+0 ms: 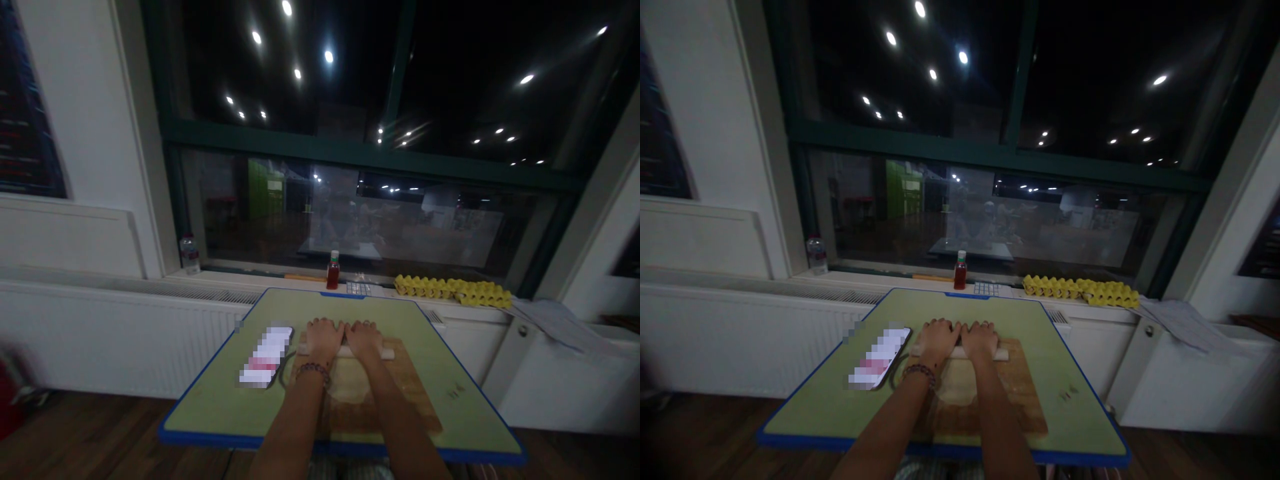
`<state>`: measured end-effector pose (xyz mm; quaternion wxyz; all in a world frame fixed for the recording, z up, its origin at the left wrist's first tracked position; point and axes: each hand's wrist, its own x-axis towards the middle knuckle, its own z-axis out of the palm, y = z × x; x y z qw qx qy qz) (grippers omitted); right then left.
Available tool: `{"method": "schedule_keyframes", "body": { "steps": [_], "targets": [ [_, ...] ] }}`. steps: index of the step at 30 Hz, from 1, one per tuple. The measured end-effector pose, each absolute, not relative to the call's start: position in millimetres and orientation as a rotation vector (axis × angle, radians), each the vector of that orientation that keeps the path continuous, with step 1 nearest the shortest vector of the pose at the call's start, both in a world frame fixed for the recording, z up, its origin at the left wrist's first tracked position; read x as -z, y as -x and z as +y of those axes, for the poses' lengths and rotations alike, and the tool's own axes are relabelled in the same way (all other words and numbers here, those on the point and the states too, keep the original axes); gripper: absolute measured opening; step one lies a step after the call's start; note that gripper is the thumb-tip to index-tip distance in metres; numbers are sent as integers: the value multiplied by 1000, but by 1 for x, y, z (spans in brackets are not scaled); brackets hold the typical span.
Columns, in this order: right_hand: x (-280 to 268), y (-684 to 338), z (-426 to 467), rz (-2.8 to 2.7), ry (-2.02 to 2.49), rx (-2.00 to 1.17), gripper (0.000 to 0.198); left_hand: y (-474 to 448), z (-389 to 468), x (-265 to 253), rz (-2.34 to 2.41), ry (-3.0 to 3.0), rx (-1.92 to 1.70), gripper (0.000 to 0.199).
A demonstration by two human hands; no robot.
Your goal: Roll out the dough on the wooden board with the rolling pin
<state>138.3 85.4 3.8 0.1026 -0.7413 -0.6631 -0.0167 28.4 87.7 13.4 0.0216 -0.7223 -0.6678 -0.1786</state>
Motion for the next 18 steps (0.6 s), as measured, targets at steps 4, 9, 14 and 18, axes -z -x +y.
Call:
{"method": "schedule_keyframes", "body": {
  "steps": [4, 9, 14, 18],
  "targets": [
    [-4, -138, 87, -1889, 2203, 2, 47, -27, 86, -13, -1959, 2294, 651, 51],
    [-6, -138, 86, -1877, 2206, -18, 44, -24, 82, -10, -1788, 2455, 738, 43],
    [-9, -140, 85, -1882, 2165, -56, 44, -25, 85, -4, -1843, 2434, 741, 45],
    [-7, -149, 89, -1931, 1916, -204, 35, -26, 91, -1, -1925, 2372, 694, 40]
  ]
}}
